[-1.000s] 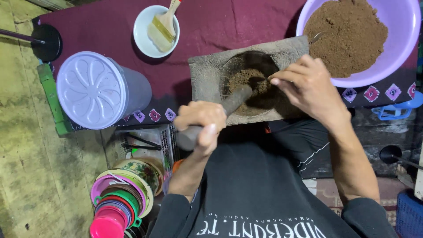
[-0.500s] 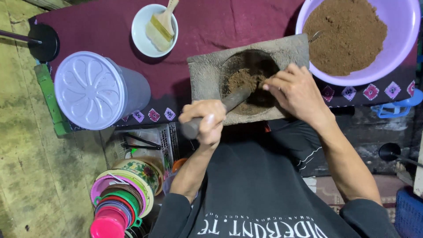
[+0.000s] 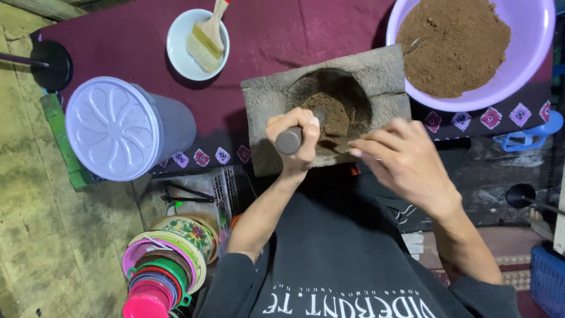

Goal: Grinding a brown powdery material in a stone mortar using a pestle and a spoon.

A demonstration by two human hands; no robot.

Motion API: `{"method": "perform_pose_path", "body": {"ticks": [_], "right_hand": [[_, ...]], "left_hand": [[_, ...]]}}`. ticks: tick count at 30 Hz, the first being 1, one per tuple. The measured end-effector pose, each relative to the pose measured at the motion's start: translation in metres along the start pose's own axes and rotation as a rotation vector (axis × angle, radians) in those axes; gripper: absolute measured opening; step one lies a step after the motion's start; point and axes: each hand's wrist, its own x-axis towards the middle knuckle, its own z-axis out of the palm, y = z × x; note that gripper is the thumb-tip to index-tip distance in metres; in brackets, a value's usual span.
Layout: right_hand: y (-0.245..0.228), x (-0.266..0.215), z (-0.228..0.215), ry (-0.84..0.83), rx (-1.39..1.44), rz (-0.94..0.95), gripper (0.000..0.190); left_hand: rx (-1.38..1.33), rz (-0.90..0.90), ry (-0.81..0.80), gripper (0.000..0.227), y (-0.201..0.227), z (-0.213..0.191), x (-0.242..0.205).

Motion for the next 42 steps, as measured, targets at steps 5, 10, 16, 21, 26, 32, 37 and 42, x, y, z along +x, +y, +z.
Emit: {"method": "perform_pose_path", "body": {"ticks": [5, 10, 16, 21, 26, 32, 37, 42], "right_hand": [[0.026, 0.016, 0.045, -0.089, 0.055, 0.087, 0.008], [0.057, 0.017, 0.030, -0.072, 0.022, 0.068, 0.008], [0.062, 0.042, -0.002, -0.013, 0.011, -0.022, 0.014], [0.055, 0.060, 0.027, 0.070, -0.019, -0.121, 0.007], [0.035, 0.044, 0.045, -0.042, 0.081, -0.086, 0.011], [0.033, 0.021, 0.056, -0.040, -0.071, 0.019, 0.004], [0.023, 0.001, 0.046, -0.018, -0.047, -0.002, 0.009], [-0.006, -0.008, -0.001, 0.020, 0.008, -0.017, 0.013]], "left_hand": [[-0.165, 0.074, -0.049, 0.035, -0.010, -0.019, 0.013], [-0.267, 0.064, -0.187, 0.040, 0.059, -0.026, 0.032], [0.053, -0.079, -0.092, 0.030, 0.065, -0.003, 0.002], [0.047, -0.038, 0.015, 0.032, 0.037, -0.005, -0.019], [-0.174, 0.063, -0.019, 0.041, 0.026, -0.025, -0.013], [-0.217, 0.140, -0.080, 0.038, 0.073, -0.021, 0.012], [-0.199, 0.182, -0.083, 0.039, 0.088, -0.010, 0.029], [0.244, 0.135, 0.000, 0.043, 0.023, 0.007, 0.014]]}}
